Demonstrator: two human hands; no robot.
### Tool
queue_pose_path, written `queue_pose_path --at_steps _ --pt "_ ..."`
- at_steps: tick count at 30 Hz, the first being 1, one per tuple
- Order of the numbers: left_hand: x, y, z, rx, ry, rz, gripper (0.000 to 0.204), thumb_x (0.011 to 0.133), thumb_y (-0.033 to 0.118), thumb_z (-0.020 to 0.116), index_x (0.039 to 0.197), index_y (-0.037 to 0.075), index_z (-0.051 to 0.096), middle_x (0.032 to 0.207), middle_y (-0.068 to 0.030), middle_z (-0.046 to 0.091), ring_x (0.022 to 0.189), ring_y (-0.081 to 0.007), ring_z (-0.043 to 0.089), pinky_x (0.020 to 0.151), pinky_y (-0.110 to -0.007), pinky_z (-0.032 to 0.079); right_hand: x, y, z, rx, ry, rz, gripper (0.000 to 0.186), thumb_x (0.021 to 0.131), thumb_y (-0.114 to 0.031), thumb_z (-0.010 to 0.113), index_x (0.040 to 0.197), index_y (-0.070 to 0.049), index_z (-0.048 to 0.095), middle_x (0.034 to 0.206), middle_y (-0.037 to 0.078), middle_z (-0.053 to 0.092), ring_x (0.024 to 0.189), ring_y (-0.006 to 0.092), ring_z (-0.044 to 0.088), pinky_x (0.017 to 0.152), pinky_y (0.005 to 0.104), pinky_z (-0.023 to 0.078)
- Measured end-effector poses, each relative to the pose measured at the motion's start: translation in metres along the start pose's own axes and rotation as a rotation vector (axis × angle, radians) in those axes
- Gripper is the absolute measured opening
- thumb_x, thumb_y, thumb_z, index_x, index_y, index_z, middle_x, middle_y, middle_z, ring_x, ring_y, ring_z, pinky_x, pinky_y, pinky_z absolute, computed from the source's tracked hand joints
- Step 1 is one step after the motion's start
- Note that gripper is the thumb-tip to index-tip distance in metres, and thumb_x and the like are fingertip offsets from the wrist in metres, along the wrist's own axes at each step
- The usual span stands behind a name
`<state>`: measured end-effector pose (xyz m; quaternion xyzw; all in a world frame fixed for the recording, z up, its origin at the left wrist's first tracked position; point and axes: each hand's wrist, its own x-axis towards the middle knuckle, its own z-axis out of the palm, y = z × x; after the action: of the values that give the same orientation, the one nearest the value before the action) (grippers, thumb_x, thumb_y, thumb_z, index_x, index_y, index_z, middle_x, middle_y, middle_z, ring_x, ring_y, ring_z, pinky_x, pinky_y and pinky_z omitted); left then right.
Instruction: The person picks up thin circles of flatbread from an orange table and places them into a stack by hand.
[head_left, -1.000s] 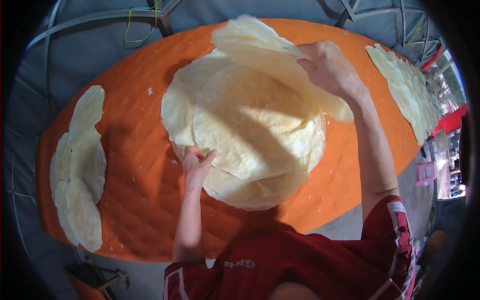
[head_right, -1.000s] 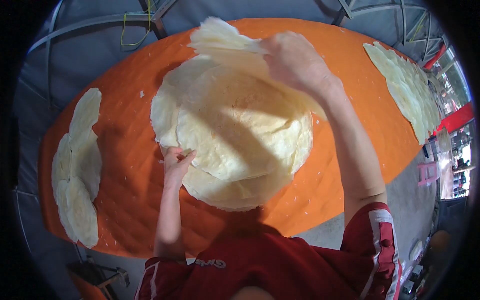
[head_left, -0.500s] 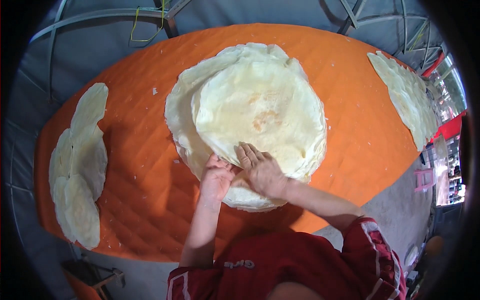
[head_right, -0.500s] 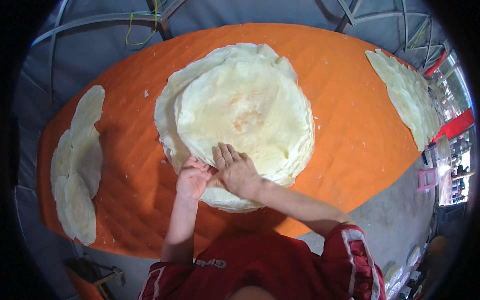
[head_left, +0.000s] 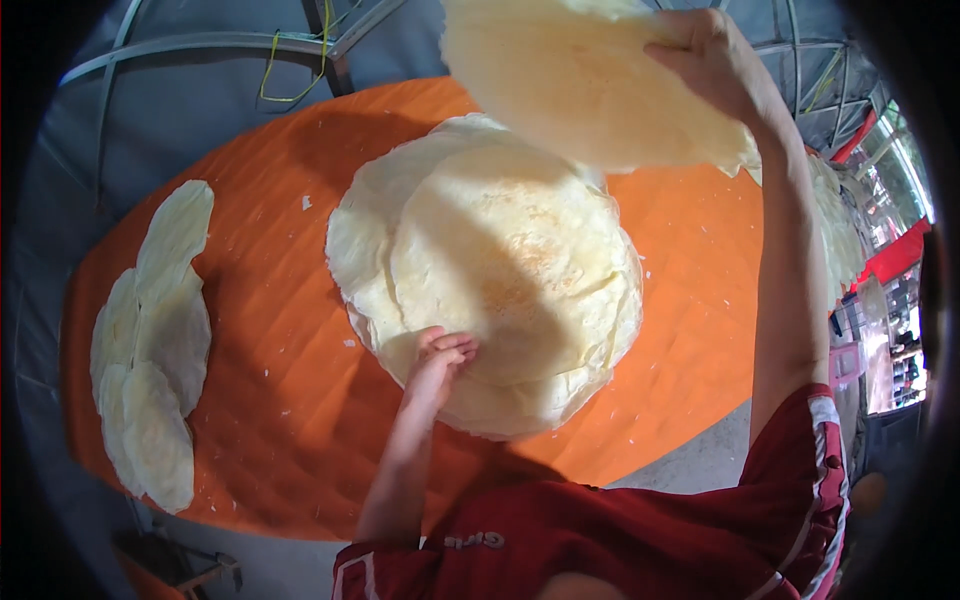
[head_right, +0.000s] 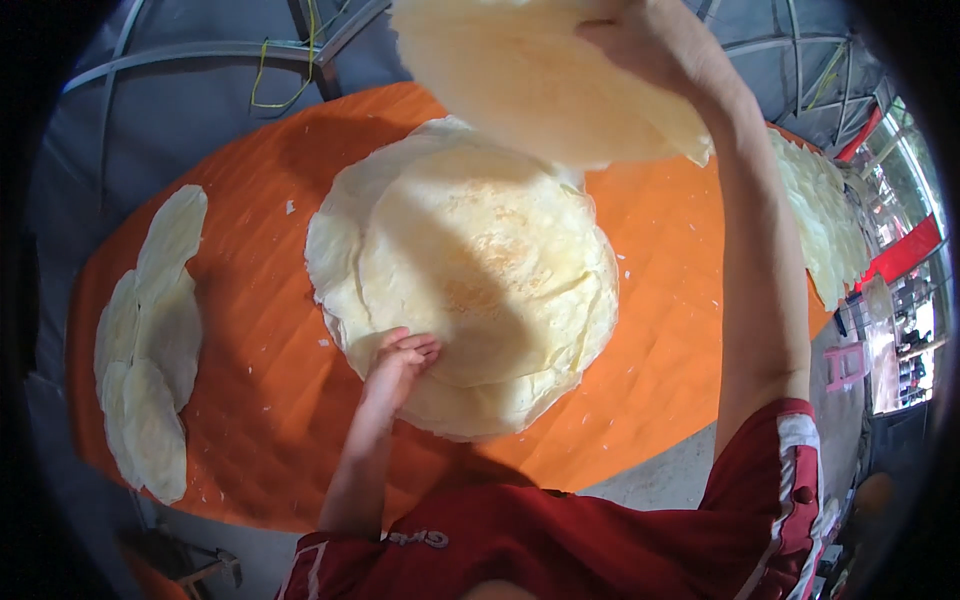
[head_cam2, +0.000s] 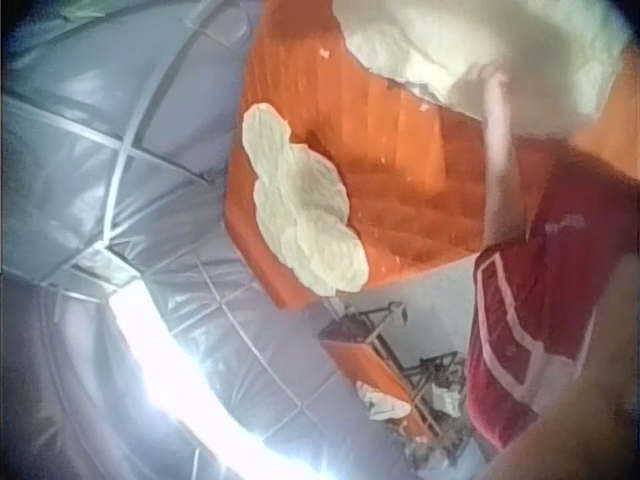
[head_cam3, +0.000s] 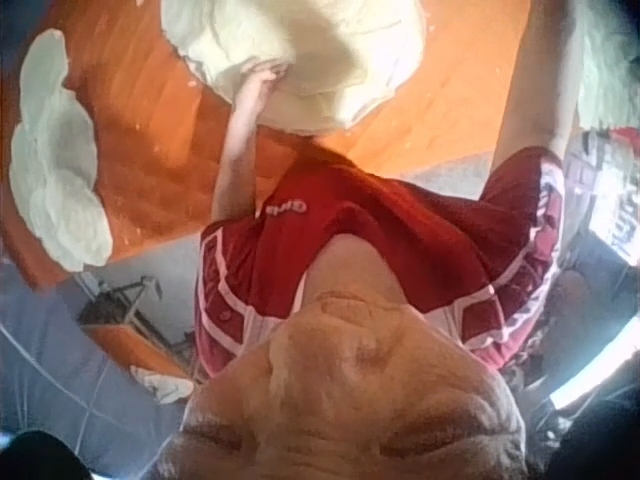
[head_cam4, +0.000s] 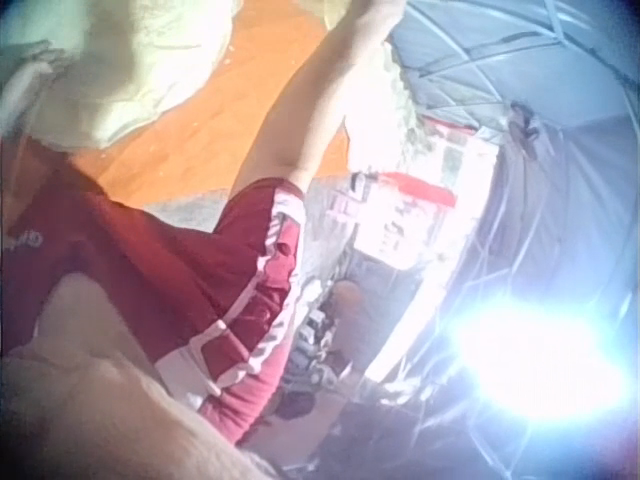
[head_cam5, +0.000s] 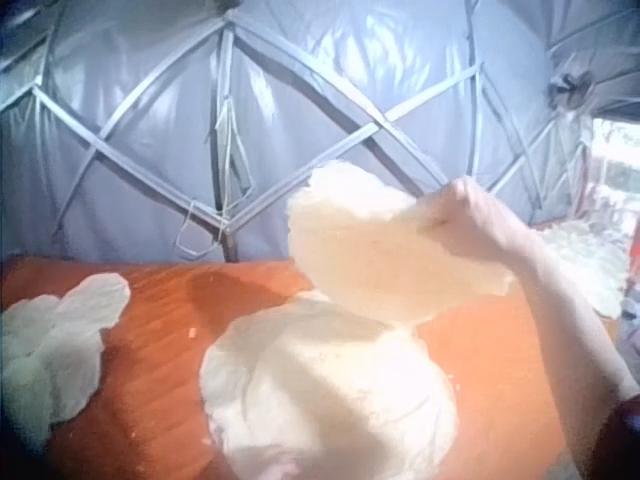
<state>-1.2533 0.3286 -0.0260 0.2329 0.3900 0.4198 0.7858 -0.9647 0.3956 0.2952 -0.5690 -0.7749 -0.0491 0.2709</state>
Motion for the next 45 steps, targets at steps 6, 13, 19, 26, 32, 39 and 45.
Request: queue_pose_path --at_steps 6,13,19,26,32,39,45 --pt "-0.002 0.007 -0.022 0.416 0.488 0.395 0.036 0.072 -0.002 0.057 0.103 -0.001 0.041 0.085 -0.0082 0.049 0.074 -0.0185 0.051 0.062 -0.034 0.049 -0.09 -0.051 0.144 -0.311 -0.076 -0.409 0.028 0.063 -0.003 0.051 0.091 -0.003 0.05 0.077 0.013 0.059 0.064 0.026 0.059 0.051 0.0353 0.046" --pt "-0.011 0.028 0.01 -0.225 -0.077 0.133 0.022 0.076 0.002 0.044 0.097 0.002 0.05 0.095 -0.0122 0.054 0.09 -0.0263 0.054 0.082 -0.042 0.044 -0.19 -0.106 0.237 0.027 -0.004 -0.203 0.037 0.073 -0.014 0.053 0.104 0.003 0.046 0.08 0.018 0.058 0.067 0.026 0.059 0.054 0.037 0.047" --pt "0.001 0.031 -0.02 -0.084 0.107 0.22 0.026 0.076 0.004 0.053 0.102 0.001 0.046 0.092 -0.0134 0.053 0.086 -0.028 0.055 0.082 -0.042 0.045 -0.114 -0.03 0.194 0.58 -0.469 0.536 0.022 0.074 -0.013 0.054 0.093 -0.001 0.052 0.09 0.014 0.052 0.089 0.0203 0.053 0.07 0.0334 0.044" --pt "0.02 0.066 -0.038 0.091 0.455 0.067 0.021 0.074 0.013 0.065 0.074 0.006 0.046 0.077 -0.0076 0.054 0.069 -0.0184 0.058 0.056 -0.031 0.051 0.029 -0.042 0.079 -0.136 0.186 -0.181 0.011 0.07 -0.014 0.057 0.073 -0.004 0.06 0.056 0.013 0.053 0.051 0.0251 0.053 0.053 0.0355 0.043" --pt "0.029 0.059 -0.049 0.074 0.358 0.354 0.02 0.075 0.005 0.053 0.093 0.002 0.048 0.092 -0.011 0.055 0.073 -0.0215 0.06 0.064 -0.033 0.053 -0.006 -0.089 0.211 -0.153 -0.181 -0.414 0.008 0.067 -0.007 0.047 0.07 -0.006 0.054 0.066 0.016 0.057 0.062 0.0308 0.057 0.054 0.0389 0.045" --pt "0.026 0.083 -0.037 -0.303 -0.025 0.393 0.031 0.075 -0.005 0.044 0.104 0.004 0.042 0.101 -0.0088 0.05 0.094 -0.0222 0.053 0.083 -0.038 0.046 -0.068 -0.104 0.291 0.079 -0.496 -0.223 0.031 0.065 -0.008 0.052 0.096 0.0 0.054 0.068 0.019 0.058 0.066 0.0315 0.058 0.057 0.0392 0.045" --pt "0.042 0.084 -0.042 -0.273 -0.07 0.414 0.041 0.071 -0.006 0.046 0.11 0.002 0.034 0.106 -0.0121 0.045 0.095 -0.022 0.05 0.082 -0.036 0.043 -0.057 -0.118 0.285 0.125 -0.204 -0.185 0.03 0.065 -0.009 0.058 0.094 -0.001 0.055 0.073 0.017 0.059 0.066 0.0298 0.058 0.056 0.039 0.046"
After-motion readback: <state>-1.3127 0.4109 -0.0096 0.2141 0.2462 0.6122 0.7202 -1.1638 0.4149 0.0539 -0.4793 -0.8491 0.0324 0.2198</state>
